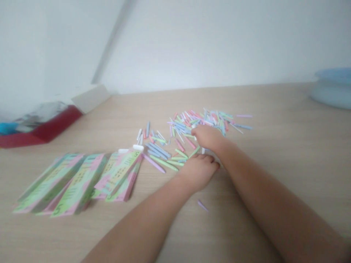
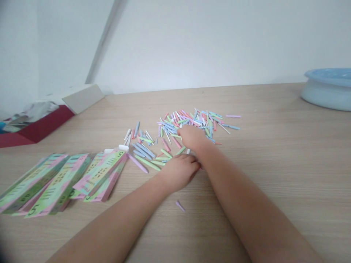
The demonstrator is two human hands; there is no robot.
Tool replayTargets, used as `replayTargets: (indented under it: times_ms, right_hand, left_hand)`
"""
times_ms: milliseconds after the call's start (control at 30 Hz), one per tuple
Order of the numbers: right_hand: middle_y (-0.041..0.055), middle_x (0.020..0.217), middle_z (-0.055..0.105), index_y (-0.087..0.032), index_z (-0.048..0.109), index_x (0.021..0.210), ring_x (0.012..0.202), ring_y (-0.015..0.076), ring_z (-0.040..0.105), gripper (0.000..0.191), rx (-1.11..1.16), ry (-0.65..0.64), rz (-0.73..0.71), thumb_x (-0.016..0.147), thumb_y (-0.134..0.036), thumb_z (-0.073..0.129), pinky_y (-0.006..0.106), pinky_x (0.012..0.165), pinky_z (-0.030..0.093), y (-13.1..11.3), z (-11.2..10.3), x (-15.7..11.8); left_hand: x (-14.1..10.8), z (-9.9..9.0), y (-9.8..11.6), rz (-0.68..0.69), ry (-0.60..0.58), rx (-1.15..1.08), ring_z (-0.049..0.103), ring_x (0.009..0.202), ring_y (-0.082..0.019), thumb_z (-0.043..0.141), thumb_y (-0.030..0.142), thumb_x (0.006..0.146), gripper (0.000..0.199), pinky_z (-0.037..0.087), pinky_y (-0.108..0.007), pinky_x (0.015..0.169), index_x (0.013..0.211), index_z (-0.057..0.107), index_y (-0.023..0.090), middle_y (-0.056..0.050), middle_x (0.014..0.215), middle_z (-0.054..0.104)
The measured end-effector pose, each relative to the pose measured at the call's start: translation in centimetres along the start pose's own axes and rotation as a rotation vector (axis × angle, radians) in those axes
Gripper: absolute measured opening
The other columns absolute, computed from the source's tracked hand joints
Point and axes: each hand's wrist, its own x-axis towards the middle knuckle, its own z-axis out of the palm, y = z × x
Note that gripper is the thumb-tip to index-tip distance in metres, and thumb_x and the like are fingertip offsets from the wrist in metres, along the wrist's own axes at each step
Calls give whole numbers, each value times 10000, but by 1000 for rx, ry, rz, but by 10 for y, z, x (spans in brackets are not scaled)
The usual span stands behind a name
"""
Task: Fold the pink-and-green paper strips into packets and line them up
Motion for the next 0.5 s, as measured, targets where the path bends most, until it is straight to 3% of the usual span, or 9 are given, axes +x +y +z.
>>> replayTargets:
  times_ms: [367,500]
  right_hand:
    - [132,1242,725,-224,726,1220,1158,278,661,398,38,2,15,922,-85,501,353,992,457,17,-6,-6]
    - [116,1329,688,-246,562,1429,1180,258,651,515,94,70,16,961,-83,424,332,992,456,15,-14,-16]
  left_hand:
    - [-1,4,0,-41,38,-1,664,963,-234,480,296,1022,227,526,-380,881,1035,692,216,-60,971,669]
    - [-1,0,0,-69,42,-30,664,965,-247,448,322,1031,258,519,-390,899,997,669,192,-73,974,678]
